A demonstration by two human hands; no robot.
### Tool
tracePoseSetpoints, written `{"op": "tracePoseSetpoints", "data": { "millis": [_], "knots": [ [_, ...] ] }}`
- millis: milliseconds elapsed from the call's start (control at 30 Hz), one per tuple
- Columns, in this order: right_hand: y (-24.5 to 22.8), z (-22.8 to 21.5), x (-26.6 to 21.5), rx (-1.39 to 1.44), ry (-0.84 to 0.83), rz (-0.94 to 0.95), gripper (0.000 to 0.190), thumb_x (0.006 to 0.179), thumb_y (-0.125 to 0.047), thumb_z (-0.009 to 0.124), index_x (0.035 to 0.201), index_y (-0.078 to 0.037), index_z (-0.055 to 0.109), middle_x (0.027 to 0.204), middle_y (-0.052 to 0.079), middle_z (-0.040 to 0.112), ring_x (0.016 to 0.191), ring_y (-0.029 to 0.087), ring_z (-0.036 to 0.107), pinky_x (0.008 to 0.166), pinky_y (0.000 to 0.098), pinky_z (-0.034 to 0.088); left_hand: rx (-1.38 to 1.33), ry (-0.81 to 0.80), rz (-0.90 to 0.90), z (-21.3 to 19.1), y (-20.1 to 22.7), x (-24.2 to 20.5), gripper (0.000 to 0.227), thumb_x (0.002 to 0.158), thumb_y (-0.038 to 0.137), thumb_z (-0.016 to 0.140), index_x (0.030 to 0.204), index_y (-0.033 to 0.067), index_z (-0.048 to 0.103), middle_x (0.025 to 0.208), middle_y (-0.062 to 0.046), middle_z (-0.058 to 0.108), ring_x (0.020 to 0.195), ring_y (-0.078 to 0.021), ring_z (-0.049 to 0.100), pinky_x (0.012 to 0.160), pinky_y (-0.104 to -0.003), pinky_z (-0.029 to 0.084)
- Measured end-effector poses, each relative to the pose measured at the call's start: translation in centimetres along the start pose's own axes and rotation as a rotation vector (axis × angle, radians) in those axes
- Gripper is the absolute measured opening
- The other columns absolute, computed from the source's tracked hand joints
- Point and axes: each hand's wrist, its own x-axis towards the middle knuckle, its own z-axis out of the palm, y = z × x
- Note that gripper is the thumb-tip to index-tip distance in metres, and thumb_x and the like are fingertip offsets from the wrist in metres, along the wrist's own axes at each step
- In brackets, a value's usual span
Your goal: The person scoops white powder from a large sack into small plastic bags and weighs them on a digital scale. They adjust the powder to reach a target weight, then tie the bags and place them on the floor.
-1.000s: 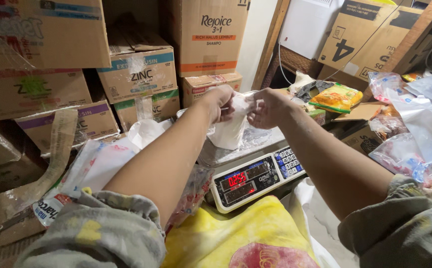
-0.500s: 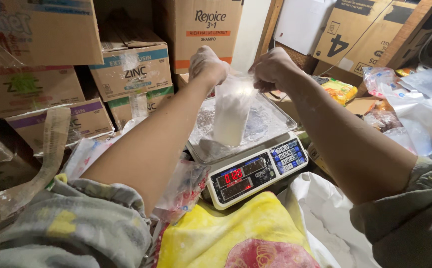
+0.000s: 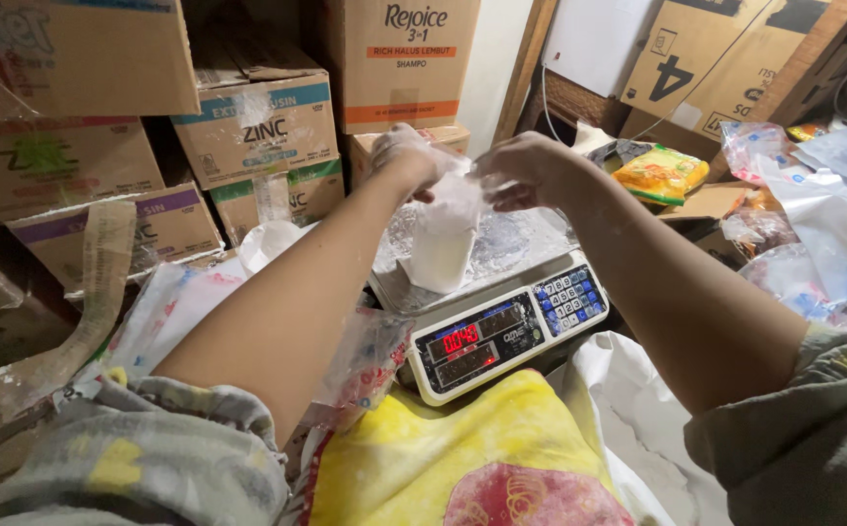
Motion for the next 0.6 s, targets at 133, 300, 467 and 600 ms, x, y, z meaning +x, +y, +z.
{"op": "tracePoseSetpoints", "data": {
  "millis": [133,300,467,600],
  "knots": [
    [0.5,1.1,1.0,-0.040,0.041,-0.068,0.016,0.080,0.006,0.075,0.093,-0.003,0.075,0.085,0.011,0.071,0.064,0.018,0.070,0.055,0.0310,0.063,-0.029,-0.035,0.017,-0.3,-0.2,-0.5,0.059,0.091,0.021,0.072,0.140,0.0026,0.046,0.108,-0.015,0.079,0.092,-0.0243,0.082,0.086,-0.037,0.066],
    [-1.2,-0.3,2.8,-0.014,0.138,-0.165,0.007,0.082,0.008,0.072,0.086,0.002,0.070,0.078,0.012,0.069,0.057,0.019,0.066,0.045,0.0319,0.058,0.130,0.180,0.121,-1.8,0.5,-0.6,0.053,0.085,0.015,0.079,0.132,0.0068,0.055,0.134,-0.020,0.061,0.115,-0.0330,0.067,0.093,-0.040,0.059],
    [-1.9,-2.3,5.0,-0.695,0.118,-0.348,0.011,0.085,0.006,0.068,0.091,0.000,0.073,0.078,0.009,0.067,0.056,0.016,0.059,0.045,0.0295,0.049,0.008,0.213,0.175,-2.5,1.4,-0.6,0.050,0.088,0.022,0.077,0.131,0.0078,0.057,0.135,-0.018,0.062,0.121,-0.0342,0.066,0.096,-0.042,0.058],
    [-2.1,-1.6,5.4,-1.638,-0.094,-0.462,0.005,0.084,0.001,0.074,0.088,0.004,0.076,0.078,0.007,0.068,0.055,0.017,0.058,0.051,0.0308,0.052,0.293,0.206,0.182,-1.8,1.0,-1.3,0.063,0.077,0.011,0.084,0.132,0.0065,0.054,0.137,-0.020,0.058,0.125,-0.0342,0.060,0.099,-0.042,0.053]
  ]
}}
